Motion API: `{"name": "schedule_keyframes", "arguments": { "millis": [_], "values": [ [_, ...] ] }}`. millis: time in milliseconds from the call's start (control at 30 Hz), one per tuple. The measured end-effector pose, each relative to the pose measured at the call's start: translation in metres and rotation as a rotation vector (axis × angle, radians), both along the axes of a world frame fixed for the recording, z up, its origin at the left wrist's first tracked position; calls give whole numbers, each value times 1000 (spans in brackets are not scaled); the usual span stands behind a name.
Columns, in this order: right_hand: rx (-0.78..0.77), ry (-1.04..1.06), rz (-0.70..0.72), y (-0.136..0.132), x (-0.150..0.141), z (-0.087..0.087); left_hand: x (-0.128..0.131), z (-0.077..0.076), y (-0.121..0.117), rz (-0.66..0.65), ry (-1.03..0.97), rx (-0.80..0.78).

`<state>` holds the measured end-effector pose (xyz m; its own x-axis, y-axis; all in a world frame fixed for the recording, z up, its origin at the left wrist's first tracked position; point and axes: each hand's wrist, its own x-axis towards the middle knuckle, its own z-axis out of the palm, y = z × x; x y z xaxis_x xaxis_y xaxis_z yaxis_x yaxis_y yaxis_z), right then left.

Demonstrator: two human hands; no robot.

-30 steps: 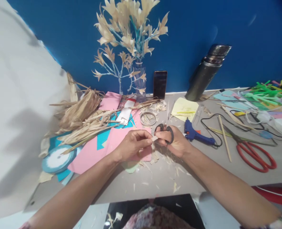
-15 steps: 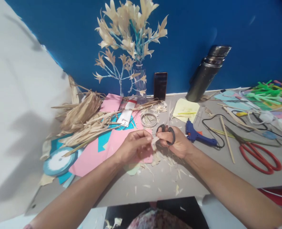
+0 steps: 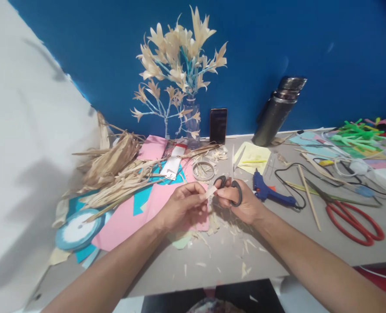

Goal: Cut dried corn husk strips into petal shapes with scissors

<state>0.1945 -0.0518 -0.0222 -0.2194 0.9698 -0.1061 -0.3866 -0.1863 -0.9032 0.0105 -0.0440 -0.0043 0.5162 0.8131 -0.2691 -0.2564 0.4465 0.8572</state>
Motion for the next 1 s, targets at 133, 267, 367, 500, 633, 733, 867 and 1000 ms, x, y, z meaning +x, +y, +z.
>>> {"name": "schedule_keyframes", "arguments": {
  "millis": [133, 267, 367, 500, 633, 733, 867, 1000],
  "values": [
    [28, -30, 19, -2, 0, 5, 0, -7, 0, -13, -14, 6],
    [17, -112, 32, -3, 0, 6, -1, -10, 1, -66, 17, 6],
    [6, -134, 32, -4, -1, 6, -1, -8, 1, -72, 15, -21],
    [11, -122, 47, -4, -2, 5, -1, -4, 1, -70, -40, -70],
    [20, -113, 63, -5, -2, 4, -3, -3, 2, -56, -43, -68],
    [8, -87, 28, -5, -2, 3, -5, -5, 5, -36, -72, -38],
    [17, -47, -36, -3, -2, 3, -6, -8, 8, 5, -134, -22],
    [51, -79, -77, -3, -2, 4, -3, -11, 3, -5, -96, -35]
  ]
}}
